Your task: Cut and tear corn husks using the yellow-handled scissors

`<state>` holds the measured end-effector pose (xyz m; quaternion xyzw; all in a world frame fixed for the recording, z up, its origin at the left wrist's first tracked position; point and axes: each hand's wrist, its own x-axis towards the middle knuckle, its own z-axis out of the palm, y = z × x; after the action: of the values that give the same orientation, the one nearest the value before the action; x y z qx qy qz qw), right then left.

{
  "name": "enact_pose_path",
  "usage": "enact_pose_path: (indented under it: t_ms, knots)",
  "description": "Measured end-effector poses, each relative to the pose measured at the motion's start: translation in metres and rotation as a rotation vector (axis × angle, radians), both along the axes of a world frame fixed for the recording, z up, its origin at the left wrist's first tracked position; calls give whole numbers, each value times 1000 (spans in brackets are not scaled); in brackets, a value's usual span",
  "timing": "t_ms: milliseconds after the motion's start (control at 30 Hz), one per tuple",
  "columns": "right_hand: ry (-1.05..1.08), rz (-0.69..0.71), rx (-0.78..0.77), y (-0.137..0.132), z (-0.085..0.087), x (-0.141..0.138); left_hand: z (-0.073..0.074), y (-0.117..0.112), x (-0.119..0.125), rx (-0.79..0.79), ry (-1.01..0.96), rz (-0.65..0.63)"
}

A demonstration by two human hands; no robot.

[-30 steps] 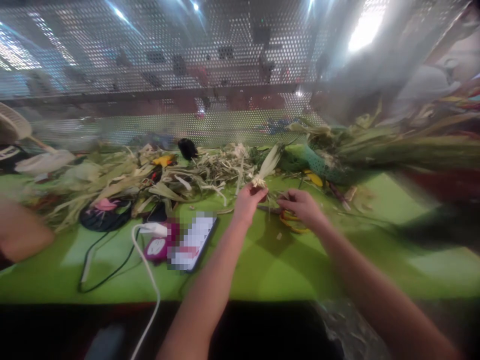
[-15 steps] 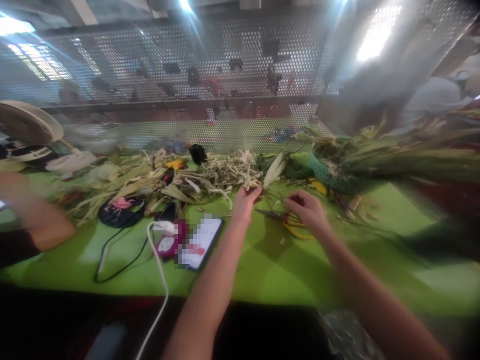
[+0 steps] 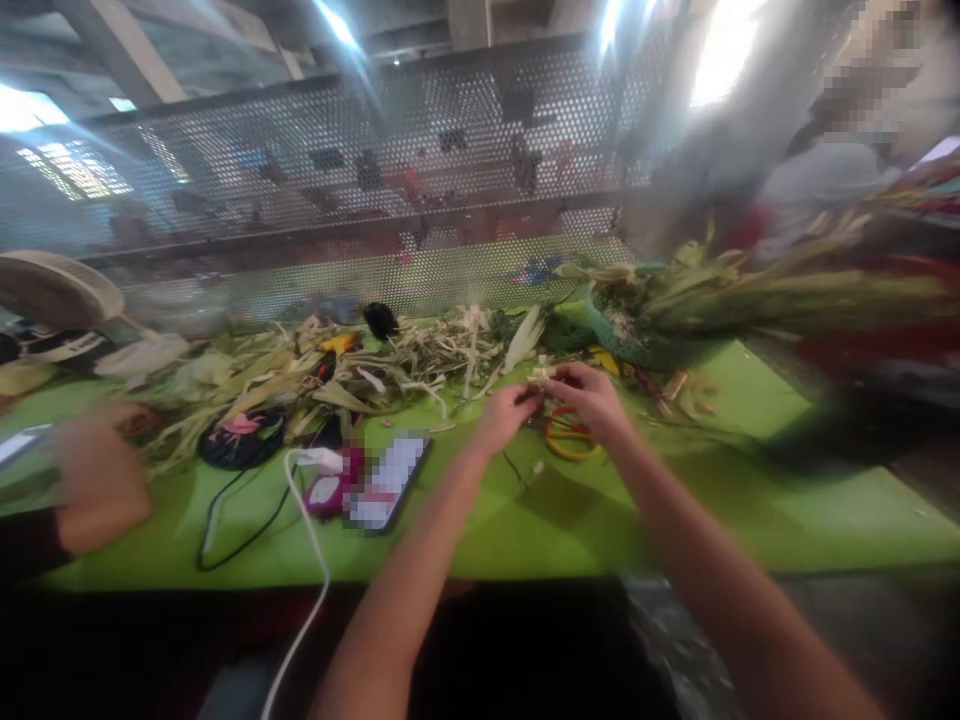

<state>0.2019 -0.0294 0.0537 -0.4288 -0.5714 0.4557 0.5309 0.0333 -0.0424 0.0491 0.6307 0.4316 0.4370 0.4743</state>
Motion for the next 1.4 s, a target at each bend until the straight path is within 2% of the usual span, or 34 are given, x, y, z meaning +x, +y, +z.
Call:
enact_pose_path:
  t_ms: [67,167,233,367,433,533,667,800,933,1067,1133,1200,1300,1400]
  knots:
    - [-5,10,14,-1,-2,-2,2,-6,6,24,64,70]
    - [-9,-54,85,-3,-5,-7,2,-15,18,145,142,307]
    - [21,-78,95,-4,-4,-9,1,-19,26,220,127,408]
    - [129,9,42,-6,2,-6,3,-23,31,177,-37,383]
    - [162,-41,63,-7,6,-5,5,-24,28,185,-34,427]
    - [202,-72,49,-10,10,-4,5,-27,22,315,78,540]
    - [190,85,-33,-13,11,-4,2,-34,20,535,310,630]
    - [213,106,-76,-13,11,-3,-5,-40,20,644,483,640]
    - [208,108,-81,-11,8,-3,-13,-42,16,688,551,609]
    - [174,72,-91,-10,4,-5,-13,-45,16,638,435,574]
    - [183,63,-90,-9,4,-5,-12,-45,16,541,260,614]
    - [187,53,-85,-8,4,-5,-12,-44,16,374,62,612]
    - [180,48,-75,-8,6,-4,-15,-40,14,100,-164,435]
    - [180,63,-79,-9,6,-4,-18,-36,12,-15,-261,331]
